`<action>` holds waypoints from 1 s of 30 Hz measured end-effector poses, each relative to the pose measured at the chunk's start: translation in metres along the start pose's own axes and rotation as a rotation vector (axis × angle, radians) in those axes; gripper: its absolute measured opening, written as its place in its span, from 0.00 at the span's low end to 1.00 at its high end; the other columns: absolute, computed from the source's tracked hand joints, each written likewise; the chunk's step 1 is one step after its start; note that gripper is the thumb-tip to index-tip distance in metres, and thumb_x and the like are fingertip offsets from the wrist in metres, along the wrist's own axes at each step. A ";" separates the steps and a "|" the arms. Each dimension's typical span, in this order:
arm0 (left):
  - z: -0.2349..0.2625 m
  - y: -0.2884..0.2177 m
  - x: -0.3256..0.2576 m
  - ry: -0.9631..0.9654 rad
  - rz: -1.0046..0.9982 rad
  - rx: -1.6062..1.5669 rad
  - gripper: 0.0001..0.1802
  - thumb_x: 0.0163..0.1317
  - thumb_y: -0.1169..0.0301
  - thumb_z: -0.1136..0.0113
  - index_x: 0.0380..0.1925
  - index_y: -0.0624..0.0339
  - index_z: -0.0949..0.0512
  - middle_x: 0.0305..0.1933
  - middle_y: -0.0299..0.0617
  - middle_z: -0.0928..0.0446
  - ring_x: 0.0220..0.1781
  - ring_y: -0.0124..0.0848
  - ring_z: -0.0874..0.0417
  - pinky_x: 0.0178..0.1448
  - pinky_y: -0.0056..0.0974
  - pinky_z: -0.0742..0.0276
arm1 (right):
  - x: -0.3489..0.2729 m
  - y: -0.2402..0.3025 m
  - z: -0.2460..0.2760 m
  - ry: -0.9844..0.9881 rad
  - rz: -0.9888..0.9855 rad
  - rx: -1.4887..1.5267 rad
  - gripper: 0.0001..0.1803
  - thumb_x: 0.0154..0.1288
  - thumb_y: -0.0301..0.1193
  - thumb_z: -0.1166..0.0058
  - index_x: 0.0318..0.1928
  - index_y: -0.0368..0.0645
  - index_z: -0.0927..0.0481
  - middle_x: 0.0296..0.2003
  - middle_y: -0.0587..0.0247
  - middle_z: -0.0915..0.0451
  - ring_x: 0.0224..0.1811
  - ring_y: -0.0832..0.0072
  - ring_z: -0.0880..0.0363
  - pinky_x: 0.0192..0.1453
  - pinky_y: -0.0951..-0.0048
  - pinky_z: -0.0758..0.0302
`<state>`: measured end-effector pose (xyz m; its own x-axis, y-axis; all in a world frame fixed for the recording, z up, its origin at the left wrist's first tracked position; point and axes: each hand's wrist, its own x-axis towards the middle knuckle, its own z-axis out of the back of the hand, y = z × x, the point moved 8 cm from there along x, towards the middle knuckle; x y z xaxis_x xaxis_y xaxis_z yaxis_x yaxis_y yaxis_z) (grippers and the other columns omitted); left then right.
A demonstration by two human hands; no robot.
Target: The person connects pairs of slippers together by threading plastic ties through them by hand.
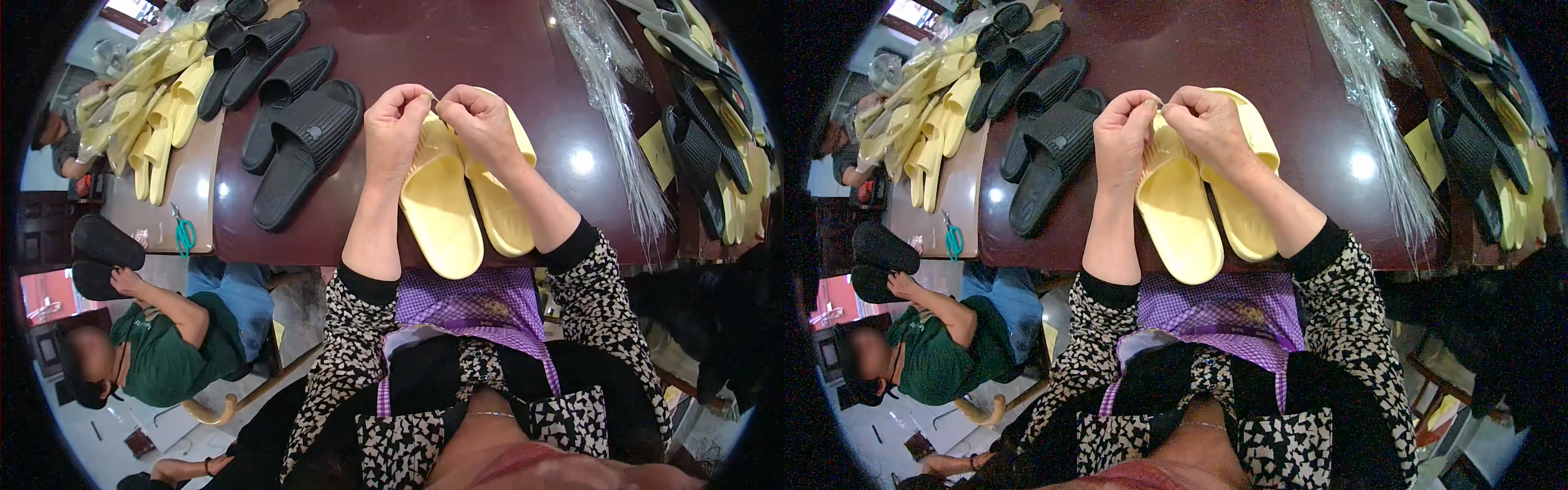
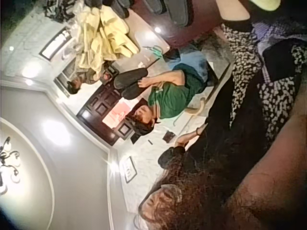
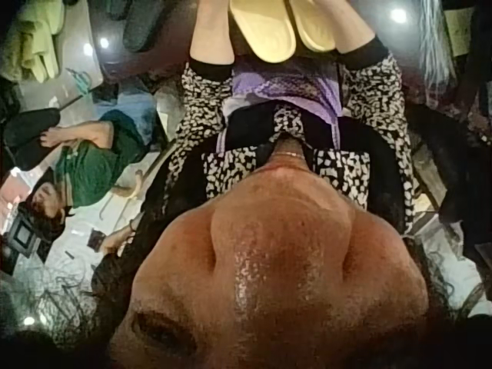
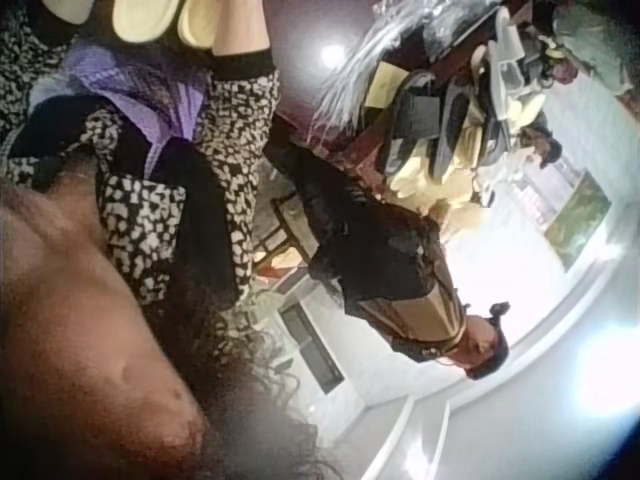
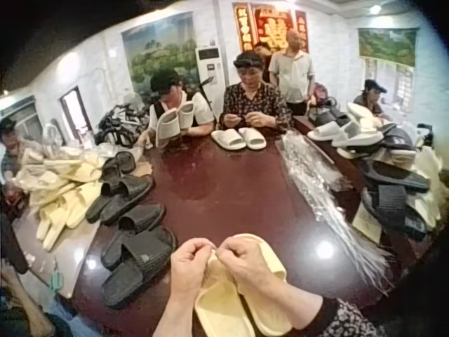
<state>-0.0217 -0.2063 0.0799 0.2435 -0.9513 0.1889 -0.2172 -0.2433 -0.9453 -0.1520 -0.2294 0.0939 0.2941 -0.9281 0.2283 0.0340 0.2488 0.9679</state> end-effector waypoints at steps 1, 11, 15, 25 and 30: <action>0.000 0.001 0.000 0.005 0.018 -0.018 0.03 0.60 0.78 0.44 0.32 0.65 0.21 0.29 0.29 0.24 0.29 0.14 0.29 0.32 0.21 0.33 | 0.000 0.000 0.000 -0.001 0.006 0.001 0.07 0.58 0.27 0.49 0.25 0.36 0.23 0.20 0.77 0.31 0.24 0.90 0.36 0.27 0.83 0.39; 0.000 0.006 -0.004 0.017 0.066 -0.058 0.04 0.60 0.77 0.44 0.32 0.65 0.21 0.30 0.31 0.23 0.29 0.15 0.27 0.33 0.22 0.31 | -0.003 -0.006 -0.001 0.004 -0.029 0.043 0.07 0.58 0.27 0.48 0.26 0.36 0.23 0.20 0.78 0.31 0.24 0.90 0.36 0.26 0.83 0.39; -0.002 0.004 -0.001 0.021 0.068 -0.041 0.04 0.59 0.77 0.43 0.32 0.65 0.21 0.29 0.31 0.23 0.30 0.15 0.27 0.33 0.22 0.31 | 0.000 -0.002 0.001 -0.020 -0.008 0.041 0.08 0.59 0.27 0.48 0.25 0.36 0.23 0.20 0.78 0.31 0.24 0.90 0.36 0.26 0.84 0.40; 0.002 0.015 0.000 0.058 0.186 -0.153 0.02 0.55 0.78 0.42 0.28 0.64 0.21 0.24 0.31 0.24 0.23 0.15 0.29 0.26 0.22 0.35 | -0.001 -0.006 -0.004 0.037 0.015 0.049 0.07 0.61 0.26 0.49 0.26 0.37 0.24 0.21 0.78 0.31 0.24 0.90 0.36 0.27 0.84 0.40; -0.002 0.023 0.000 0.196 0.294 -0.383 0.01 0.54 0.78 0.43 0.26 0.62 0.22 0.21 0.32 0.26 0.17 0.17 0.32 0.20 0.22 0.39 | -0.001 0.000 -0.010 0.151 0.065 0.094 0.07 0.61 0.26 0.50 0.26 0.38 0.24 0.21 0.79 0.32 0.24 0.90 0.37 0.27 0.84 0.40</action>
<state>-0.0290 -0.2124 0.0586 -0.0535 -0.9985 0.0106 -0.5893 0.0230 -0.8076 -0.1424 -0.2259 0.0927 0.4329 -0.8570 0.2794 -0.0767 0.2738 0.9587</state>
